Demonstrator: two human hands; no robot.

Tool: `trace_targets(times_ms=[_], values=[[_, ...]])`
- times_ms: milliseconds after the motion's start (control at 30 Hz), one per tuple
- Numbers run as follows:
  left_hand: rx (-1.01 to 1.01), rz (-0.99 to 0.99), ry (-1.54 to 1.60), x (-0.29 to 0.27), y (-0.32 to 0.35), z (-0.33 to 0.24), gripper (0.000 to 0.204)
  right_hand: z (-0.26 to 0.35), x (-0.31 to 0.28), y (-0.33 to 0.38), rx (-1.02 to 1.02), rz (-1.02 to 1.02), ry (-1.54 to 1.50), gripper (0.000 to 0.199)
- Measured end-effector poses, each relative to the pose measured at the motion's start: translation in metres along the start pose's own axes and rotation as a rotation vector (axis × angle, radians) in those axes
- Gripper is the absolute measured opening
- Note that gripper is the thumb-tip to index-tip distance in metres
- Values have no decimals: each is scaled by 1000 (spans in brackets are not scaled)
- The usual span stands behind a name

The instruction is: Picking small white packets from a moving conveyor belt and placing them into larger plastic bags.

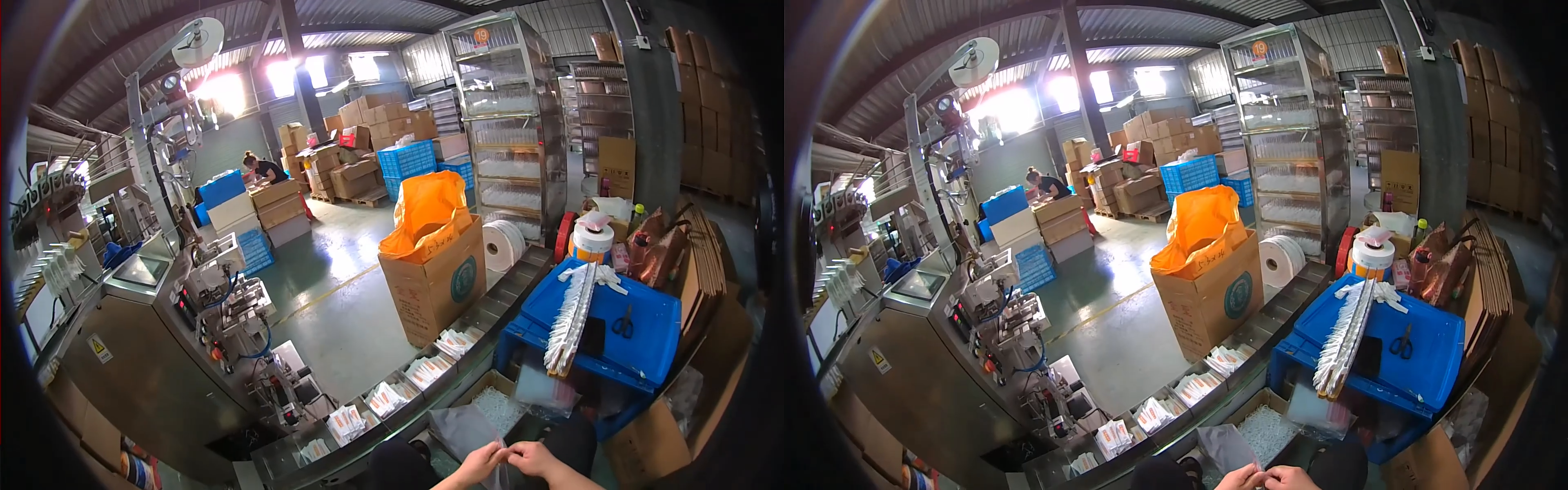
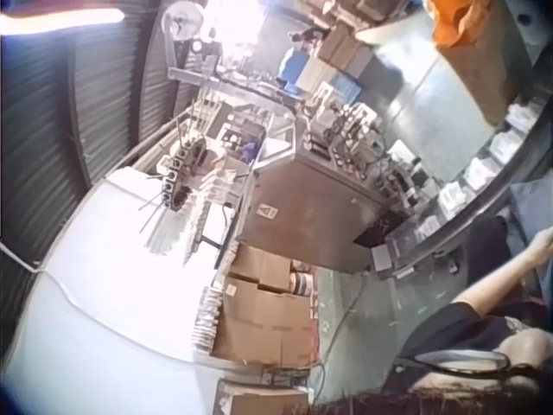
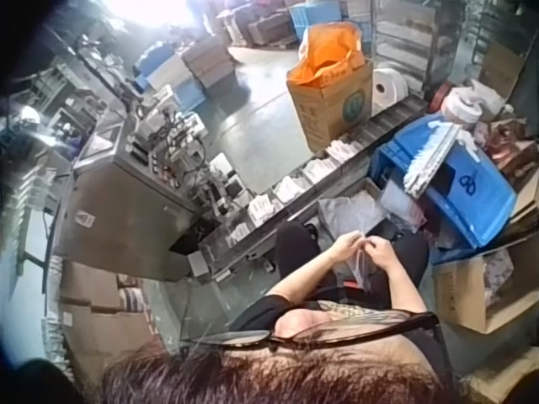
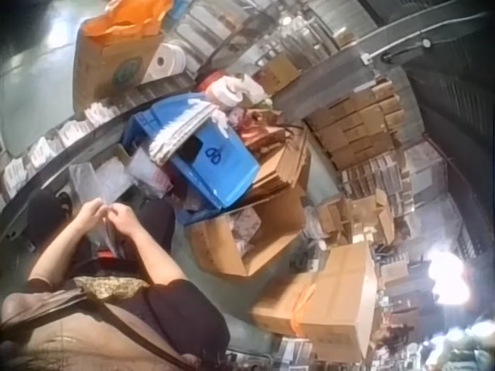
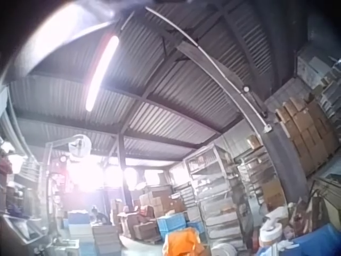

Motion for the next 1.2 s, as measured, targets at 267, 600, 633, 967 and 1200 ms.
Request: trace_targets(times_ms=[267,600,633,967,1200], values=[[-41,-62,-423,-10,-10,25,26,31,5,-42,-311,-143,368,18],[-163,-348,-350,-83,43,21,10,86,-12,-80,-642,-282,713,22],[-55,-370,-343,-80,38,0,11,104,15,-64,-826,-73,571,30],[-189,-153,-512,-91,12,30,26,40,90,-37,-309,333,702,17],[-434,-146,-505,-129,-38,95,35,22,71,-4,-261,513,578,13]])
Point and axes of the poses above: each hand's wrist, its own y-axis away from the middle knuckle, its own x-axis out of the palm, z = x × y, the point moved 8 cm from there along -y, towards the middle knuckle, and after that the axes turned 6 degrees about x, right-handed, at the moved point
